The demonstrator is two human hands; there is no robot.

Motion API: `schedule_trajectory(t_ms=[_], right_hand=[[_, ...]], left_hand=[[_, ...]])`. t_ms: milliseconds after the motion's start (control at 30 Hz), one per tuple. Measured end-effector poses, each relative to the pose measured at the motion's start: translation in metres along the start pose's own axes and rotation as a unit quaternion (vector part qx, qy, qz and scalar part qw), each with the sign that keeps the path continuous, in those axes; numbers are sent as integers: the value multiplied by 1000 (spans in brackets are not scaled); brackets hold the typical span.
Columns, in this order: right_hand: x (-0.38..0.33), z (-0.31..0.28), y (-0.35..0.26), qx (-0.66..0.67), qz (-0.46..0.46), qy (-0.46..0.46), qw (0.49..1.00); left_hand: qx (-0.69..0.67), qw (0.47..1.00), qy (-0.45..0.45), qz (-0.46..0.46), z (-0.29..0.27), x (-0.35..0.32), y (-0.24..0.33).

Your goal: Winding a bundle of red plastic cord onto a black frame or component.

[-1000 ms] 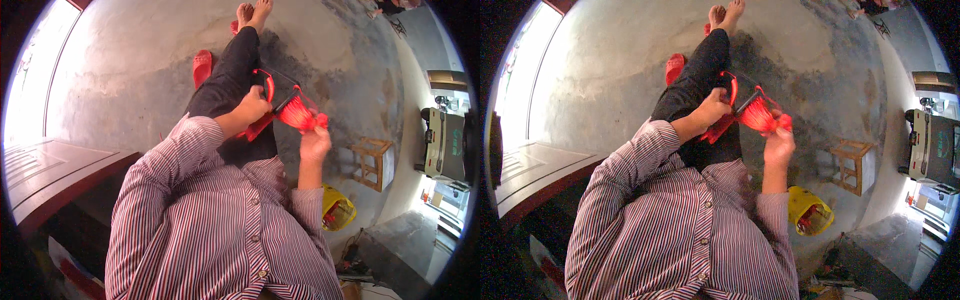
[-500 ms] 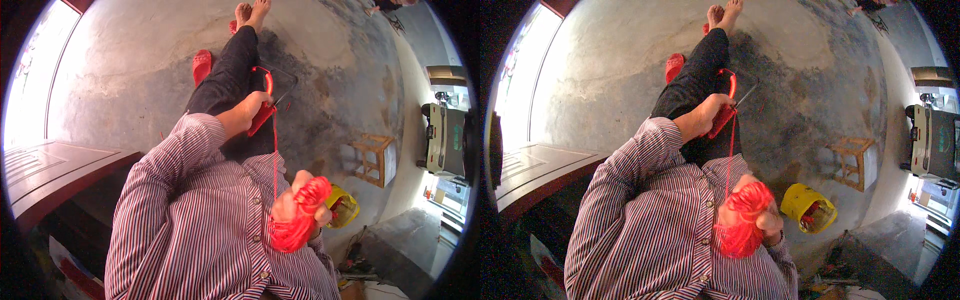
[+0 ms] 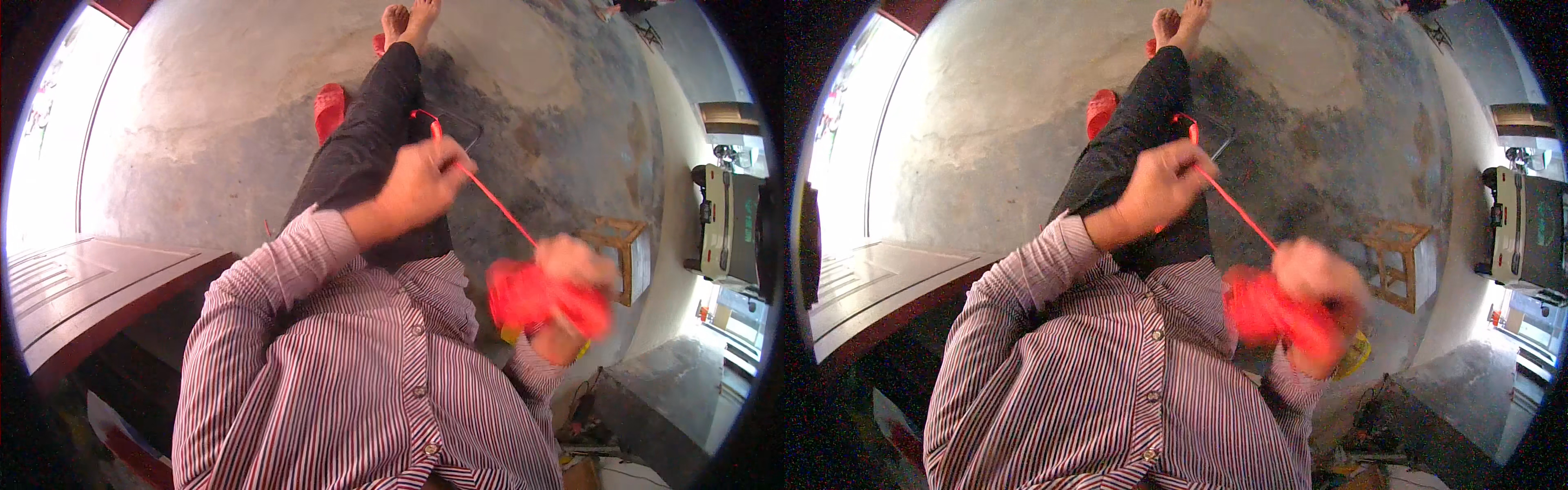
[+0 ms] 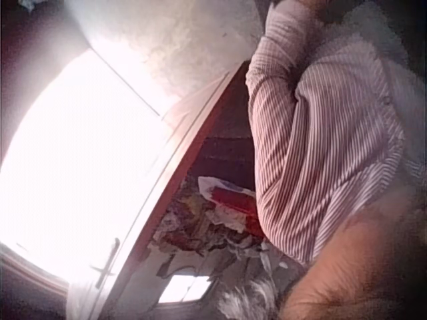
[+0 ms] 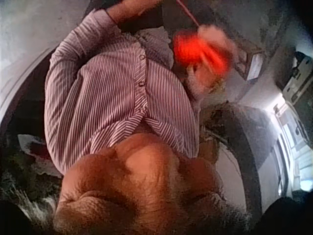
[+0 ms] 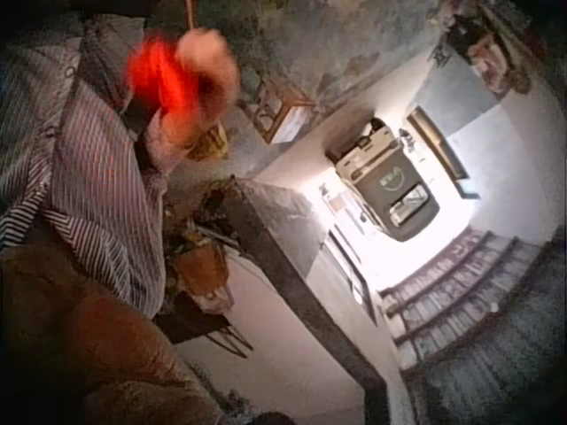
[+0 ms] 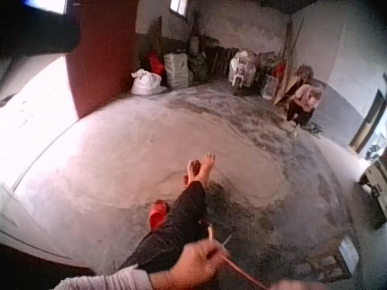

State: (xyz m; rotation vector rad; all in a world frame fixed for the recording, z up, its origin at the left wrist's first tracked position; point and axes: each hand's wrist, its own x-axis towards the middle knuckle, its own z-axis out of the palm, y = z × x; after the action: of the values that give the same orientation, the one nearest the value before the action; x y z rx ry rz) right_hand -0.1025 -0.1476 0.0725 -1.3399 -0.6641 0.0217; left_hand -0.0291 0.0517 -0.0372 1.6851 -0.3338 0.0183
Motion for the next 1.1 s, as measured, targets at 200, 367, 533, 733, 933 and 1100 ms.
schedule_trajectory(t_ms=[200,367,533,733,933,1100], right_hand=[[7,-20,113,-635,179,7,752],[11,-8,181,-395,349,162,834],[-1,2,168,-326,143,238,904],[-7,9,138,-419,74,201,882],[-58,0,96,113,83,346,928],[-111,19,56,262,119,354,890]], left_hand=[[53,986,-5,-160,2,42,-50],[157,987,-15,-23,14,48,-68],[159,985,72,13,1,39,-40],[-98,976,-84,-174,0,23,-4],[14,970,-143,-195,-5,26,-31],[-36,949,-4,-312,14,18,-56]])
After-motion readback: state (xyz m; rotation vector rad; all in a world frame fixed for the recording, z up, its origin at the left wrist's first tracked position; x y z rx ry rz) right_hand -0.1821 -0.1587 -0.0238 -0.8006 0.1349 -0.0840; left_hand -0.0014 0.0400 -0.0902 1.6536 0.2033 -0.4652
